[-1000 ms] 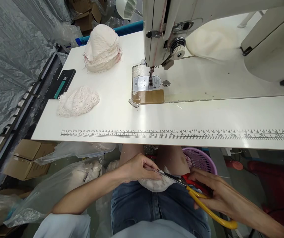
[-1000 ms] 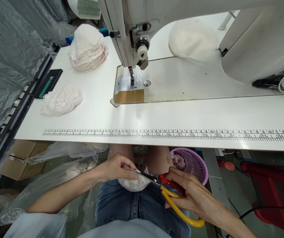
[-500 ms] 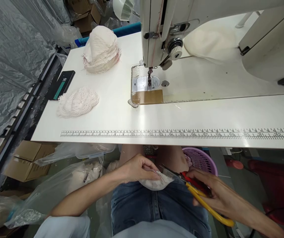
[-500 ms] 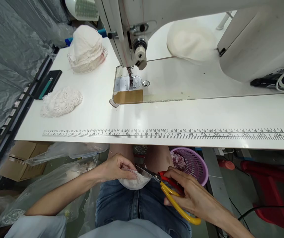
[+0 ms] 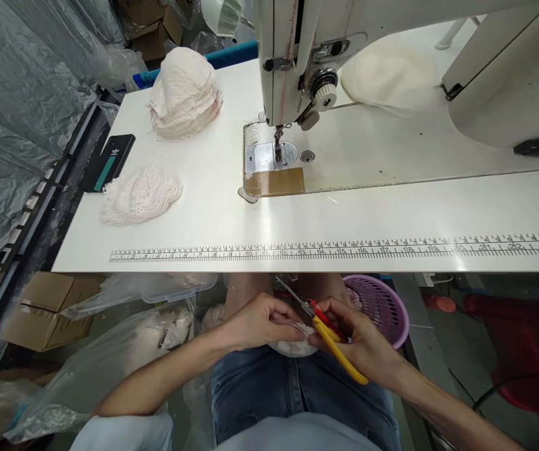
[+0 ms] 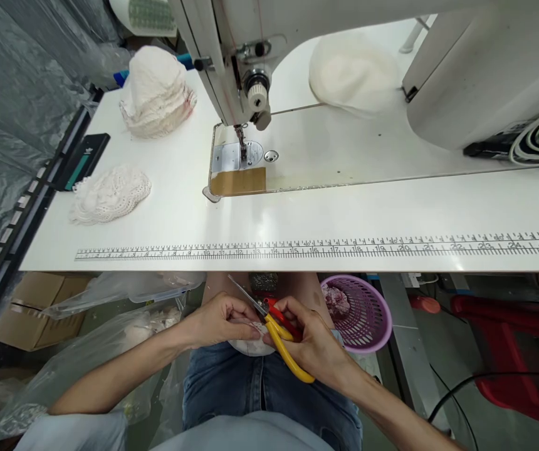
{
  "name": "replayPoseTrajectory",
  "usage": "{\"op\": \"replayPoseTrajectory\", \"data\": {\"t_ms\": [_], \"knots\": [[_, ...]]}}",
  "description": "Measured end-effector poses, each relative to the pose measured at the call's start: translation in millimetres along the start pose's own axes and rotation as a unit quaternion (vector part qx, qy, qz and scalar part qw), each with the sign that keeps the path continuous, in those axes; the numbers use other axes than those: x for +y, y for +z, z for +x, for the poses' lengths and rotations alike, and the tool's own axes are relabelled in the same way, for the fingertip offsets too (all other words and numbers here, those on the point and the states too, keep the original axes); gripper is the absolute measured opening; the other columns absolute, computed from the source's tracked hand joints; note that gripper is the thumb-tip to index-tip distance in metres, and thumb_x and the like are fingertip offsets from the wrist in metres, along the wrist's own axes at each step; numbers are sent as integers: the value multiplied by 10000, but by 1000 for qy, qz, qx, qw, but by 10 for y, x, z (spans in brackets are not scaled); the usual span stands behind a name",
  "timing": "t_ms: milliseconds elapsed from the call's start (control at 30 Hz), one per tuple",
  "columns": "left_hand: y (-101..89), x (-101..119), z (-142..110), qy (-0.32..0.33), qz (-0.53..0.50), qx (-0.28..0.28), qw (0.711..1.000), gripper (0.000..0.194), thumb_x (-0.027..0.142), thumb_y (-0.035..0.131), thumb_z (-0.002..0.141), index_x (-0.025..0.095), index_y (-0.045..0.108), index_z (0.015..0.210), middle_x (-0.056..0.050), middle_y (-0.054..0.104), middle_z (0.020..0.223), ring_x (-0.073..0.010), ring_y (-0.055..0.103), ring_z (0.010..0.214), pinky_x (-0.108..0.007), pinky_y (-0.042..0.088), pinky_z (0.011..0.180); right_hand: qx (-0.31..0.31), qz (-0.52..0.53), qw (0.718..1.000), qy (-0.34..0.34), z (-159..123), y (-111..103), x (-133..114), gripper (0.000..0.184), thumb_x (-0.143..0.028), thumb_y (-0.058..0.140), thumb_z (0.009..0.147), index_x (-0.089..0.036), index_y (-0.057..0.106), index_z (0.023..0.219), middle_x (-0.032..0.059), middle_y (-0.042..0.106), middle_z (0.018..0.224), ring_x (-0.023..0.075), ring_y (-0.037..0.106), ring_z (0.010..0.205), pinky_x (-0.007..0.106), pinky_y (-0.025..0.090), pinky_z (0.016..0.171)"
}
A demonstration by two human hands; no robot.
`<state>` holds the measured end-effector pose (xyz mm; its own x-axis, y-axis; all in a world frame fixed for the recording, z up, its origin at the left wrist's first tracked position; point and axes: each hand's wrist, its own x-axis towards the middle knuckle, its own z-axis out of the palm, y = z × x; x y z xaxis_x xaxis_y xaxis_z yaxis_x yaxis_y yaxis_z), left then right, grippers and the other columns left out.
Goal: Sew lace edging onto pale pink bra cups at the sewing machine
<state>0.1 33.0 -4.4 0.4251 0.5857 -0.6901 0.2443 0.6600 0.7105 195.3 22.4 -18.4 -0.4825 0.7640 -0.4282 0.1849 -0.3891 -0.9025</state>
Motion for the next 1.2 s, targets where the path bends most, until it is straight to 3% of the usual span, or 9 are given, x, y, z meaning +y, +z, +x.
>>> {"op": "replayPoseTrajectory", "data": {"t_ms": [100, 233, 433, 633, 733, 933, 1200], "knots": [[-22, -37, 14, -18, -68, -15, 997, 278, 320, 789, 556, 113, 713, 725, -5, 639, 625, -68, 497, 548, -190, 371, 555, -3, 46, 999, 21, 10, 52, 10, 327, -360, 728, 664, -205, 472, 798, -40, 533, 707, 106, 511, 641, 194, 440, 581], [-35, -89, 21, -18, -95, -13, 995, 290, 330, 806, 536, 126, 725, 726, -6, 649, 629, -67, 511, 552, -192, 383, 561, -3, 30, 999, 22, -8, 36, 12, 317, -361, 721, 677, -206, 474, 802, -35, 531, 711, 114, 522, 653, 201, 453, 596], [-72, -61, -19, -17, -73, -8, 997, 259, 305, 798, 563, 121, 735, 733, -15, 661, 624, -64, 522, 545, -186, 399, 561, -35, -182, 982, -22, -103, -278, 39, 268, -373, 662, 744, -205, 522, 900, -6, 592, 738, 151, 559, 661, 228, 466, 589], [-101, -51, -22, -38, -76, -22, 996, 280, 325, 800, 553, 131, 740, 745, -22, 679, 660, -90, 559, 592, -204, 422, 600, -54, -341, 938, -8, -318, -556, 148, 474, -471, 669, 716, -210, 556, 1096, 55, 662, 914, 201, 620, 714, 272, 501, 618], [-95, -57, -26, -26, -63, -27, 997, 278, 334, 794, 561, 140, 742, 753, -25, 685, 675, -101, 571, 608, -208, 425, 605, -47, -345, 937, -21, -357, -554, 196, 512, -472, 706, 673, -216, 584, 1100, 70, 662, 1004, 235, 639, 826, 282, 515, 691], [-70, -14, -48, -30, -37, 4, 999, 288, 344, 785, 560, 130, 742, 749, -32, 684, 674, -111, 566, 603, -224, 425, 609, -57, -298, 952, -36, -332, -517, 185, 378, -358, 691, 710, -231, 603, 1055, 43, 681, 923, 211, 643, 730, 262, 506, 624], [-64, -21, -47, 1, 14, 21, 1000, 270, 350, 756, 612, 133, 745, 773, -37, 679, 667, -107, 546, 590, -215, 397, 567, -89, -283, 955, -23, -352, -537, 209, 328, -370, 620, 787, -225, 553, 1073, 39, 668, 891, 197, 639, 689, 241, 480, 564]]}}
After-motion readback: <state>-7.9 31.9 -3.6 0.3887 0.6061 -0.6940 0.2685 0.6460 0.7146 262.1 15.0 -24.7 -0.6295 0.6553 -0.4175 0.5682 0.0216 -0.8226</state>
